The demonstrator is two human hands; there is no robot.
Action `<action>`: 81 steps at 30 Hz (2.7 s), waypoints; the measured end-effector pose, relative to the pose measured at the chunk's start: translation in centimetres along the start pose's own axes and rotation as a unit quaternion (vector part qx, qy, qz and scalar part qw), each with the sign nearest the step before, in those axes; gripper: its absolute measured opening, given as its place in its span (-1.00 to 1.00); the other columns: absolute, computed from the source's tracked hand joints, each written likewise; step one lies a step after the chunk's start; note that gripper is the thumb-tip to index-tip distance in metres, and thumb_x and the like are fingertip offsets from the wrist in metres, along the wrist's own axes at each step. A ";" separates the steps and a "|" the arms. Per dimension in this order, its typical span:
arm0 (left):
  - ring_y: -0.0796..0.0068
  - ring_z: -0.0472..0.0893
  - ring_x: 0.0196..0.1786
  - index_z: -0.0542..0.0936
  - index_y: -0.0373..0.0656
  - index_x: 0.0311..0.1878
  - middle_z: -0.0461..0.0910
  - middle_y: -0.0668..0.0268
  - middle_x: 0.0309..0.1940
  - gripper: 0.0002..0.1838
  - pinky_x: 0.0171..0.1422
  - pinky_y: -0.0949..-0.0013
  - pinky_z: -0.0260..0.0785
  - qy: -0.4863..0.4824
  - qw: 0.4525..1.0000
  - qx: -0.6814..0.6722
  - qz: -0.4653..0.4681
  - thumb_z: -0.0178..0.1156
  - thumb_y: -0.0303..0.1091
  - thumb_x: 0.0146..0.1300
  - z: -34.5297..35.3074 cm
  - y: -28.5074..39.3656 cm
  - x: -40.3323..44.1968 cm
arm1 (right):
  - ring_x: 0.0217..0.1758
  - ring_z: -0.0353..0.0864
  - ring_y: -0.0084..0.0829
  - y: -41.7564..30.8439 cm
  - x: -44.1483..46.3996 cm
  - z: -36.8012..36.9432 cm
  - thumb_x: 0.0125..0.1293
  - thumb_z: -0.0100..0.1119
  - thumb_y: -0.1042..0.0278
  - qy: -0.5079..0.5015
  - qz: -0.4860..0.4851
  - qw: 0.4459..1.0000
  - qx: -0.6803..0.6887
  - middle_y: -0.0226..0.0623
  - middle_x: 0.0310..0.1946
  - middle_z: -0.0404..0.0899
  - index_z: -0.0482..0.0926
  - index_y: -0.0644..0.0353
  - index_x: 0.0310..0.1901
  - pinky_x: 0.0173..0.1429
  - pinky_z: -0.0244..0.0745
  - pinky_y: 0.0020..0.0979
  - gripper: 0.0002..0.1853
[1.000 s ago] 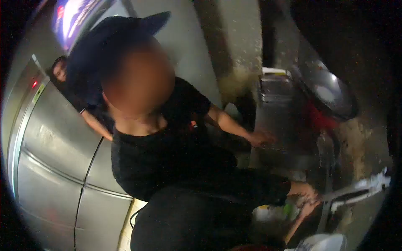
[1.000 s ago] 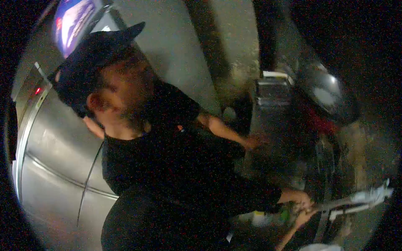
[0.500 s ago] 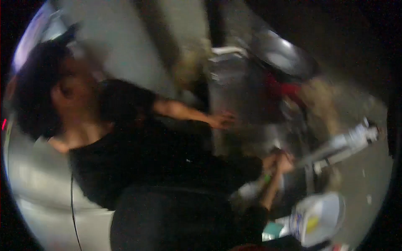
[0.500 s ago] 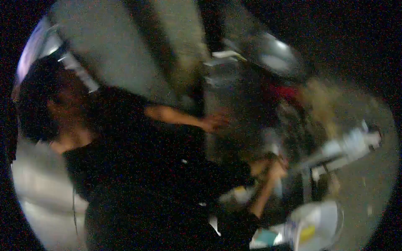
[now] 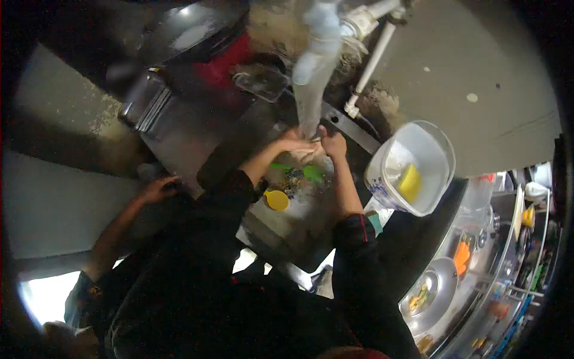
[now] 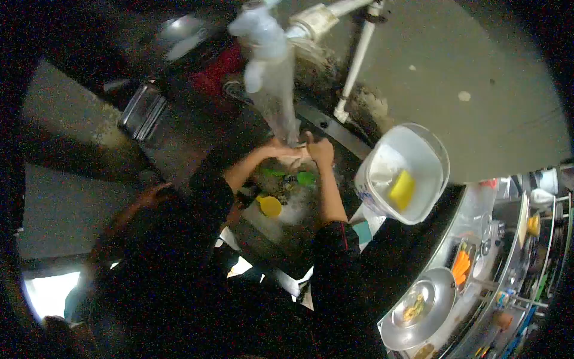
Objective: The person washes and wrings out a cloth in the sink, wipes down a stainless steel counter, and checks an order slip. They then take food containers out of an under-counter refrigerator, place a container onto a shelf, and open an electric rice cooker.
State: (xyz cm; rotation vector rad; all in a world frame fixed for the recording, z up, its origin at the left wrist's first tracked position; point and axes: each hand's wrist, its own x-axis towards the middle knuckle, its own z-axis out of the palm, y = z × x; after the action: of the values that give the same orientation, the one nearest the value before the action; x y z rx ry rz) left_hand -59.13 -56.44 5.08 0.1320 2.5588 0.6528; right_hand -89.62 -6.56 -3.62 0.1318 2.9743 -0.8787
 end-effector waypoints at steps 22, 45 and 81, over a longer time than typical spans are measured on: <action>0.29 0.38 0.21 0.33 -0.17 0.21 0.39 0.22 0.17 -0.51 0.29 0.24 0.19 0.258 0.964 -0.055 -0.035 0.15 -0.30 0.23 3.8 -3.4 4.7 | -0.36 0.57 -0.24 -4.3 -5.0 4.3 0.24 0.09 0.14 0.074 0.112 0.938 0.320 -0.12 -0.45 0.57 0.54 0.26 -0.31 -0.30 0.37 -0.22 -0.70; 0.32 0.31 0.22 0.37 -0.09 0.12 0.40 0.24 0.11 -0.53 0.30 0.12 0.13 0.095 0.992 -0.081 0.020 0.12 -0.11 0.19 0.1 6.0 15.8 | -0.36 0.54 0.07 -9.8 -8.1 3.9 -0.09 0.23 0.24 0.228 0.041 0.921 0.314 0.17 -0.45 0.54 0.56 0.39 -0.46 -0.22 0.39 -0.10 -0.70; 0.32 0.54 -0.24 0.52 -0.10 -0.14 0.56 0.27 -0.27 -0.59 -0.26 0.26 0.35 0.109 0.889 -0.435 -0.096 -0.09 0.04 0.30 11.4 27.0 36.1 | -0.41 0.55 -0.03 -4.5 -5.7 3.4 -0.08 0.18 0.28 0.134 0.315 0.838 0.425 -0.02 -0.51 0.57 0.56 0.23 -0.53 -0.23 0.44 -0.20 -0.82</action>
State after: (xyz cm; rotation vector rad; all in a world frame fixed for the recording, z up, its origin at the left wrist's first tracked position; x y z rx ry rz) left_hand -85.93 -20.30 -6.71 -0.5140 2.1731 1.7212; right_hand -84.34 -12.57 -3.69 1.2373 2.1669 -2.0429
